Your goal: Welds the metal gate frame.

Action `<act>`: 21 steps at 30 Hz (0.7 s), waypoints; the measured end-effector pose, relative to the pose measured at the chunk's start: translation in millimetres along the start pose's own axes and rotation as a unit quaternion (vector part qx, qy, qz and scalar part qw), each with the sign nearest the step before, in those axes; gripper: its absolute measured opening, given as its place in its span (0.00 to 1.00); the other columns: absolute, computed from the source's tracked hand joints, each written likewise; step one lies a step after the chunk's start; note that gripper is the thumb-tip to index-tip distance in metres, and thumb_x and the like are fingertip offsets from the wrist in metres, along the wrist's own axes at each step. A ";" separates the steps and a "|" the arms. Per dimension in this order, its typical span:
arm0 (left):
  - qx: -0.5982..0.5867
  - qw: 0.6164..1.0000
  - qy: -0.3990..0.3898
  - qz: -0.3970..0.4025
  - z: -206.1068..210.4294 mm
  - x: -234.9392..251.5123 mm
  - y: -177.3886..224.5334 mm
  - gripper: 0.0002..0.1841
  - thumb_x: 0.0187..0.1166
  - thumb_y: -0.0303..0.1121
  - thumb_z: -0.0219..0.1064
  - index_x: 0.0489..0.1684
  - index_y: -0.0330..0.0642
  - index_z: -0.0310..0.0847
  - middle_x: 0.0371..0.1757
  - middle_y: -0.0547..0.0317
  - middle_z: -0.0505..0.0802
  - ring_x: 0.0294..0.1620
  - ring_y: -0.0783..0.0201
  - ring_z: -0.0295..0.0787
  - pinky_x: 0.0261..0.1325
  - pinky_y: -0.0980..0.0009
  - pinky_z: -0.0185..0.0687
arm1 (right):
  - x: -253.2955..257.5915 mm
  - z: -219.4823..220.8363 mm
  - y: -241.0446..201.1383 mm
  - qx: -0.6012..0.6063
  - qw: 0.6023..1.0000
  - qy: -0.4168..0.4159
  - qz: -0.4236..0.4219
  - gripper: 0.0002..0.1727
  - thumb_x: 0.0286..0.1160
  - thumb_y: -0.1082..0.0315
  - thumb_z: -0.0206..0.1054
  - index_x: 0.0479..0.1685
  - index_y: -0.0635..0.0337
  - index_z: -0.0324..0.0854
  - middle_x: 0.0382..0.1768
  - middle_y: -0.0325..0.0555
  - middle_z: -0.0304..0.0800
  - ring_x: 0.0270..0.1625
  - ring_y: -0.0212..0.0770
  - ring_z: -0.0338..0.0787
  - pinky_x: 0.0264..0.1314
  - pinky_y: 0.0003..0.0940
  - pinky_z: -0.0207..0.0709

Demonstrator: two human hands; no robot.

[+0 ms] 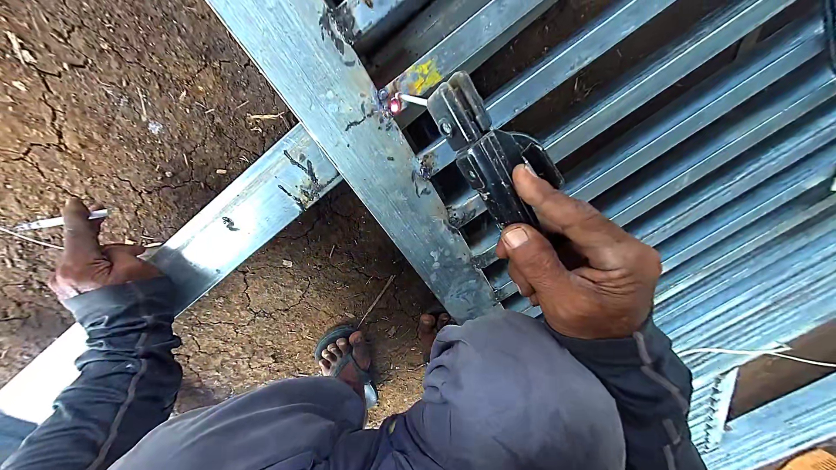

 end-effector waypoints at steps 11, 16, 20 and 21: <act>0.019 0.999 0.036 0.033 10.8 18.2 -38.2 0.32 0.82 0.33 0.50 0.91 0.61 0.62 0.59 0.38 0.93 0.57 0.33 0.91 0.62 0.30 0.75 | -8.8 -21.0 -7.0 -0.034 0.998 0.057 -0.006 0.25 0.83 0.65 0.67 0.80 0.47 0.79 0.34 0.44 0.94 0.20 0.32 0.85 0.17 0.28 0.81; 0.020 0.998 0.040 0.050 11.2 17.0 -36.3 0.31 0.84 0.31 0.50 0.90 0.55 0.64 0.57 0.31 0.93 0.58 0.26 0.88 0.61 0.26 0.72 | -29.9 -38.8 -19.1 0.015 0.995 0.095 0.020 0.25 0.85 0.63 0.67 0.82 0.43 0.78 0.38 0.40 0.94 0.21 0.29 0.84 0.16 0.23 0.79; 0.021 0.996 0.061 0.063 7.7 14.1 -33.1 0.30 0.84 0.31 0.49 0.89 0.51 0.66 0.52 0.28 0.93 0.52 0.25 0.90 0.56 0.27 0.74 | -42.5 -35.3 -23.4 0.030 0.993 0.110 0.034 0.26 0.84 0.63 0.68 0.82 0.40 0.78 0.38 0.40 0.94 0.18 0.29 0.82 0.14 0.22 0.77; 0.023 0.996 0.061 0.061 7.5 13.4 -32.2 0.30 0.84 0.31 0.49 0.89 0.52 0.66 0.53 0.28 0.93 0.52 0.25 0.90 0.56 0.27 0.75 | -47.3 -33.8 -24.4 0.025 0.993 0.111 0.036 0.26 0.84 0.63 0.67 0.82 0.40 0.78 0.37 0.40 0.94 0.18 0.28 0.82 0.14 0.22 0.77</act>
Point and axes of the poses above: each hand's wrist, its own x-axis towards the middle knuckle, its own z-axis out of the palm, y = z × x, the point moved 4 cm from there along x, towards the middle knuckle
